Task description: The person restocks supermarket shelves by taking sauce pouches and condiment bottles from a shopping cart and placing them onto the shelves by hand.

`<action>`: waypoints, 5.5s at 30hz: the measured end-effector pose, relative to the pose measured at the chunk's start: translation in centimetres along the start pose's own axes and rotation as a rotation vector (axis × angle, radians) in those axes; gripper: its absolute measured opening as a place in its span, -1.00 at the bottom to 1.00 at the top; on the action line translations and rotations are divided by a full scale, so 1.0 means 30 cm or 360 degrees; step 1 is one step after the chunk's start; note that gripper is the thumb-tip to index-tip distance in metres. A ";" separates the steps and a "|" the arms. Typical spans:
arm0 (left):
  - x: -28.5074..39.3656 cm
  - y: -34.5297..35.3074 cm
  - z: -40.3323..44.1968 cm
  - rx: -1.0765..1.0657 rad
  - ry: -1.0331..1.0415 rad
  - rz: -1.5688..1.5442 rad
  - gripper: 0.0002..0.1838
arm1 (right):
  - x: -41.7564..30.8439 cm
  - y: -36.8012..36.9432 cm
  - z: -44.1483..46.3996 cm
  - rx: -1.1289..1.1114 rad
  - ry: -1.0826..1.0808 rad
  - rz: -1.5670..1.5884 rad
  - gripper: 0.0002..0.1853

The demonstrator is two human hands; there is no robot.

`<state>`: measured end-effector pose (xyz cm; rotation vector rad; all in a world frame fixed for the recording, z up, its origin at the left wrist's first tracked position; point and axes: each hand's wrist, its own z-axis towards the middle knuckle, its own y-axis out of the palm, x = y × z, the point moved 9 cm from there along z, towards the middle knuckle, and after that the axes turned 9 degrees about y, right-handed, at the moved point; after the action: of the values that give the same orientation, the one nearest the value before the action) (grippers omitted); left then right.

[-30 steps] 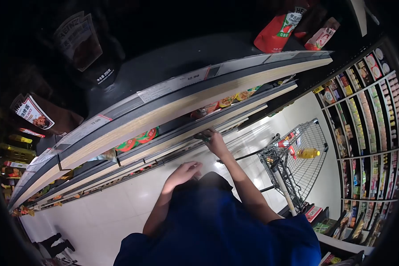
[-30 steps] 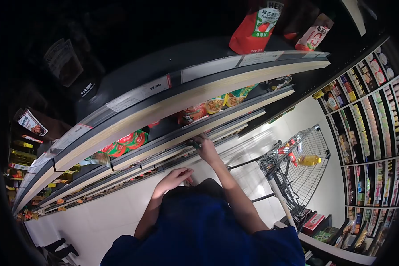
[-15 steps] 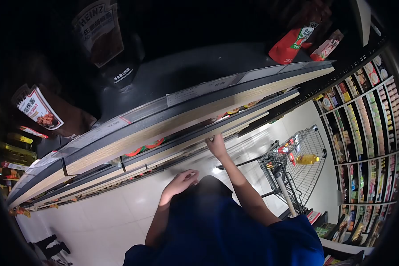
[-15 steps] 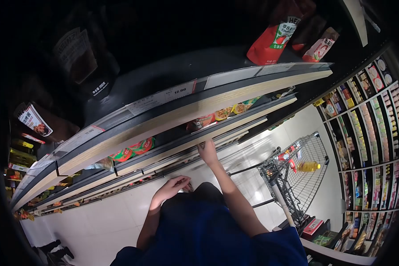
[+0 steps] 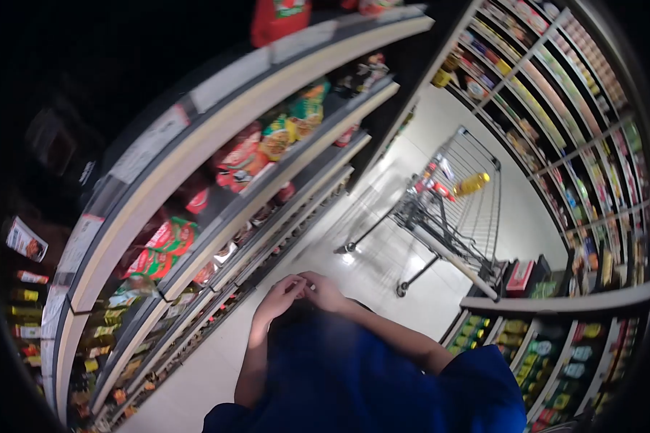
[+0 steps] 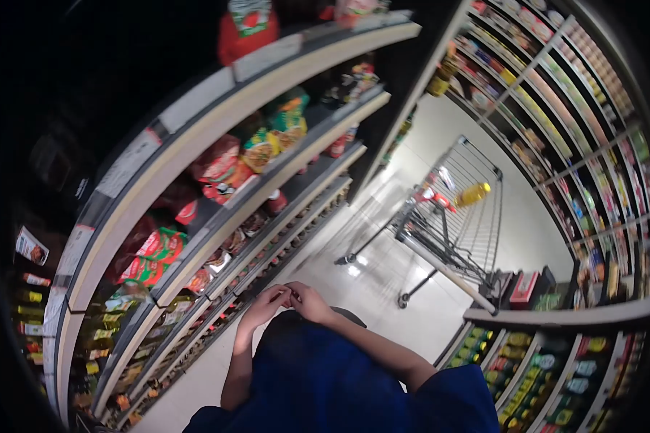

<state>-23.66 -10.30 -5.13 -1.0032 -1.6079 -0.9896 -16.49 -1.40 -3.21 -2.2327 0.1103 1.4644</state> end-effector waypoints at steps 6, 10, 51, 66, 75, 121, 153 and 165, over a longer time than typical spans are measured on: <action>-0.002 0.321 0.016 -0.0374 -0.0110 -0.0049 -0.62 | 0.145 -0.205 -0.256 0.0363 0.0032 0.0071 -0.73; 0.023 0.544 -0.013 -0.0511 -0.0108 0.0076 -0.52 | 0.203 -0.335 -0.444 0.0598 0.0024 0.0060 -0.76; 0.340 1.037 1.059 0.0134 0.0818 0.1138 -0.77 | 0.548 -1.549 -0.534 0.1377 0.0251 0.0195 -0.83; 0.186 0.983 1.181 0.0770 -0.0295 0.1940 -0.67 | 1.529 -2.037 0.184 0.0776 0.0648 -0.0619 -0.51; 0.215 0.972 1.196 0.1064 -0.0362 0.1912 -0.65 | 1.910 -2.023 0.784 0.0408 0.0550 -0.1090 -0.21; 0.329 0.998 1.045 0.0926 0.0274 0.1339 -0.59 | 0.768 -1.939 0.145 0.0618 0.0319 0.2086 -0.46; 0.459 0.361 0.578 0.0258 0.0204 -0.0533 -0.39 | -0.290 -0.828 0.232 -0.0230 0.0415 0.1169 -0.53; 0.362 0.249 0.525 0.0160 0.0037 -0.0279 -0.35 | -0.207 -0.780 0.322 -0.0279 0.0467 0.0572 -0.56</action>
<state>-23.59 8.50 3.16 -0.7906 -1.7311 -1.0228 -20.03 22.32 6.98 -2.6675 0.5195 1.3469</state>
